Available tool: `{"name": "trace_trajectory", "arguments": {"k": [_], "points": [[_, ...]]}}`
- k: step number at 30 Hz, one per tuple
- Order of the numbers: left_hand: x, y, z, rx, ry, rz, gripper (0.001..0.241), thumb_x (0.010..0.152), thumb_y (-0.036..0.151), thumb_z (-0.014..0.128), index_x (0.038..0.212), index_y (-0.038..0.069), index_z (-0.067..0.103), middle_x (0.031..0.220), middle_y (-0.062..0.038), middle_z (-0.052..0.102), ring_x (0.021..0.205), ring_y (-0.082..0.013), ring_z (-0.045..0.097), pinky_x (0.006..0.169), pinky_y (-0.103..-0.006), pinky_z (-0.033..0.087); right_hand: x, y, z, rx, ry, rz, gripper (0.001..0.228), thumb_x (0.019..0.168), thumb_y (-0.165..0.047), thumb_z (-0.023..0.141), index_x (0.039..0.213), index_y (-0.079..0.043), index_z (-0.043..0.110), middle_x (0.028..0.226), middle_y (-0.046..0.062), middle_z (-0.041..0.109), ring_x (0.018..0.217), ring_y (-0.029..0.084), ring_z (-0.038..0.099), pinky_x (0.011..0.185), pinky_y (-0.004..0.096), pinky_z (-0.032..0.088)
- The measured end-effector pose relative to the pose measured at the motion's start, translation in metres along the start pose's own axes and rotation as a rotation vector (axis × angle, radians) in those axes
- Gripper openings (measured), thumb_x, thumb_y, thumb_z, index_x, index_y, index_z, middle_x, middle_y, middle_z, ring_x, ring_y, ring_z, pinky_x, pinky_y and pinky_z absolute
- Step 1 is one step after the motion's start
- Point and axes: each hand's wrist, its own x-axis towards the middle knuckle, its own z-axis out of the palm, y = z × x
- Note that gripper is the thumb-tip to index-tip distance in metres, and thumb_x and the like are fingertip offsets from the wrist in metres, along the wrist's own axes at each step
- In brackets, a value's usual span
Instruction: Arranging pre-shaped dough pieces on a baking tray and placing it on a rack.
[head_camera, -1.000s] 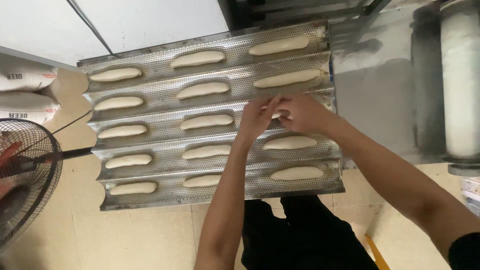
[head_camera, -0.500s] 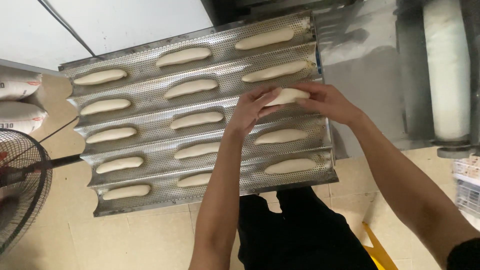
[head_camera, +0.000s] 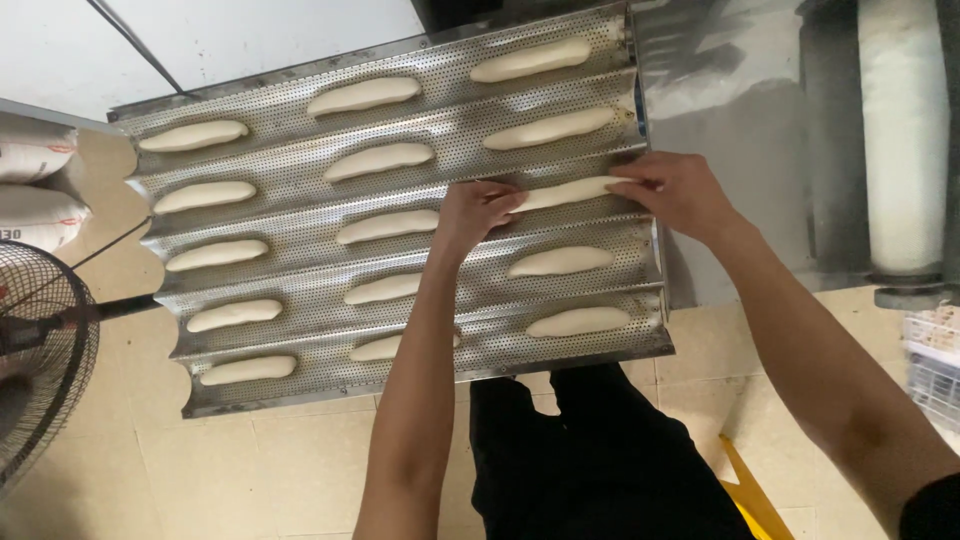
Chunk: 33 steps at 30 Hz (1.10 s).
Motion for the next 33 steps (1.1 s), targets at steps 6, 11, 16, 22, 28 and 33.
{"name": "trace_trajectory", "arguments": {"k": [6,11,16,22,28,33], "points": [[-0.021,0.002,0.007,0.5,0.33,0.059,0.032,0.083,0.032,0.086,0.1,0.005,0.083,0.075,-0.01,0.079,0.06,-0.0164,0.07,0.057,-0.0304,0.054,-0.005,0.01,0.004,-0.048,0.087,-0.15,0.027,0.096,-0.027,0.076,0.117,-0.01,0.079,0.119,0.011,0.074,0.087,0.022,0.073,0.075,0.033,0.06],[-0.046,-0.008,0.006,0.389,0.38,0.111,0.042,0.083,0.033,0.085,0.109,0.001,0.077,0.086,-0.008,0.079,0.072,-0.0137,0.076,0.065,-0.0276,0.062,-0.026,-0.026,0.016,-0.022,0.091,-0.108,0.03,0.096,-0.028,0.075,0.12,-0.01,0.077,0.123,0.01,0.071,0.087,0.022,0.074,0.075,0.034,0.061],[-0.077,-0.044,0.012,0.179,0.304,0.296,0.039,0.094,0.03,0.076,0.119,-0.001,0.074,0.102,-0.012,0.08,0.093,-0.0171,0.078,0.083,-0.0287,0.061,-0.044,-0.065,0.081,-0.104,-0.05,-0.478,0.032,0.084,-0.021,0.076,0.115,-0.012,0.074,0.124,0.009,0.071,0.109,0.031,0.066,0.089,0.044,0.055],[-0.079,-0.048,0.039,0.291,0.286,0.333,0.037,0.097,0.03,0.068,0.119,0.001,0.074,0.104,-0.012,0.08,0.097,-0.0197,0.078,0.083,-0.0308,0.062,-0.035,-0.085,0.085,-0.146,-0.193,-0.472,0.032,0.081,-0.018,0.076,0.112,-0.016,0.076,0.112,0.009,0.071,0.105,0.032,0.066,0.09,0.044,0.055],[-0.057,-0.065,0.058,-0.332,-0.129,0.041,0.045,0.104,0.039,0.06,0.12,-0.001,0.073,0.105,-0.011,0.075,0.089,-0.0206,0.075,0.078,-0.036,0.064,-0.061,-0.051,0.048,-0.109,-0.041,-0.458,0.041,0.083,-0.031,0.081,0.12,-0.014,0.075,0.12,0.009,0.071,0.109,0.031,0.067,0.093,0.044,0.054],[-0.086,-0.025,0.058,0.422,0.069,0.225,0.043,0.089,0.035,0.078,0.117,0.003,0.078,0.095,-0.011,0.08,0.083,-0.0169,0.074,0.075,-0.0307,0.058,-0.067,-0.039,0.044,-0.118,-0.131,-0.231,0.043,0.086,-0.028,0.079,0.126,-0.013,0.074,0.119,0.01,0.071,0.105,0.028,0.067,0.091,0.041,0.054]]}}
